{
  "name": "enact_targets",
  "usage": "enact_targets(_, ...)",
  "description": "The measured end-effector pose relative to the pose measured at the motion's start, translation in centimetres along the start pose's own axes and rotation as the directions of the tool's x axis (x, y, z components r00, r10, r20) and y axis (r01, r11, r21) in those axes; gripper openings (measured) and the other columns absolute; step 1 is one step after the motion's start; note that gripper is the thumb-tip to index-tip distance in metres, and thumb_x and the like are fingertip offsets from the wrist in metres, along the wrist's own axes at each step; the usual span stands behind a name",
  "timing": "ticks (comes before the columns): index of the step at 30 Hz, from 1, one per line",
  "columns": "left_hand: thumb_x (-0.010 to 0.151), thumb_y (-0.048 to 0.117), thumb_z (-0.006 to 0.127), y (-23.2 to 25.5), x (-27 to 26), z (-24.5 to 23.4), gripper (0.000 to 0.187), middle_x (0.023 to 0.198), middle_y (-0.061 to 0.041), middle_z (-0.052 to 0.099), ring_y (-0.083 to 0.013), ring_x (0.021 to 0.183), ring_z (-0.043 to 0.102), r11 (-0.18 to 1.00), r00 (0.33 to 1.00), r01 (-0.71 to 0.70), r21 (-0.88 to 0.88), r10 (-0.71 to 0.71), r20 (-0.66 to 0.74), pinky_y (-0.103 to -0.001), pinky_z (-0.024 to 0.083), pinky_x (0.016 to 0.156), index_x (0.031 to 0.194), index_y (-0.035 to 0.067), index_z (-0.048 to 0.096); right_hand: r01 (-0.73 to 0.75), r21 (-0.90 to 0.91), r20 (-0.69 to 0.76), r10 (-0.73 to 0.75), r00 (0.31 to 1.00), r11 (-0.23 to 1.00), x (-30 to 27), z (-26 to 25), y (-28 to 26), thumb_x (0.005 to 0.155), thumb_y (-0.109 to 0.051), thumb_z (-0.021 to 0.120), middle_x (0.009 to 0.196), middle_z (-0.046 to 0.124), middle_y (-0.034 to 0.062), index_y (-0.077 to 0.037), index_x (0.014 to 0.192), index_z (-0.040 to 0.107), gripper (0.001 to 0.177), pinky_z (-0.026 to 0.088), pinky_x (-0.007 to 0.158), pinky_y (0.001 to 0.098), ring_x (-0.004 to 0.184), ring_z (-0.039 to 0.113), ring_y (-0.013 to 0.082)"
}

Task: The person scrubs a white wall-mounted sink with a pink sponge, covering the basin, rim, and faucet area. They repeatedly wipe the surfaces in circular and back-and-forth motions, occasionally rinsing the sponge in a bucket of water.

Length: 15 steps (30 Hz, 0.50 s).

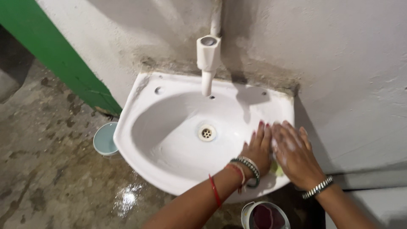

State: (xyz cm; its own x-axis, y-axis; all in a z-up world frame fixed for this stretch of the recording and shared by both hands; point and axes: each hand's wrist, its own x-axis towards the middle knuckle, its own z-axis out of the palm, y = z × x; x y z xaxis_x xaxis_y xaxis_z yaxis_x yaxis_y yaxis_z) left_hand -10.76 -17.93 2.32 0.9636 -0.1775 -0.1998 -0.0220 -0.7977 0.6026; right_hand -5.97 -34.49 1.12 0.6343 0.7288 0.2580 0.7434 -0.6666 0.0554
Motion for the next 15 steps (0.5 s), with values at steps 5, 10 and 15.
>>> enact_targets(5,0.099,0.022,0.049,-3.9,-3.2,1.9,0.061,0.157,-0.025,0.026,-0.0314,0.143,0.032,0.996,0.932,-0.073,-0.046,0.084,0.352,-0.048,0.036,0.115,0.152,0.001,0.026,0.109,0.0,0.184,-0.107,0.977,0.994,-2.2,0.4,-4.7,0.104,-0.039,0.027,0.142,0.056,0.0107,-0.015,0.131,0.048,0.041,0.021,0.125,0.0528,0.143,0.041,0.0269)
enact_targets(10,0.102,0.027,0.044,-10.2,-6.5,-0.7,0.039,0.136,-0.008,0.061,-0.0211,0.11,0.068,0.88,0.835,-0.286,0.379,0.035,0.549,-0.041,0.057,0.097,0.139,0.019,0.056,-0.097,0.165,0.799,-0.075,0.596,0.982,2.0,1.0,-10.1,0.106,-0.042,0.02,0.105,0.072,0.0097,-0.014,0.15,0.039,0.056,0.06,0.094,0.0408,0.1,0.071,0.0217)
enact_targets(15,0.091,0.021,0.062,-14.6,-11.1,-5.8,0.052,0.143,-0.009,0.064,-0.0262,0.123,0.065,0.828,0.879,-0.13,0.545,-0.157,0.45,-0.042,0.05,0.106,0.142,0.016,0.059,-0.193,0.343,0.773,-0.16,0.614,0.919,7.8,3.7,-17.8,0.101,-0.046,0.048,0.096,0.065,0.0075,-0.011,0.135,0.059,0.05,0.054,0.08,0.0404,0.085,0.061,0.0212)
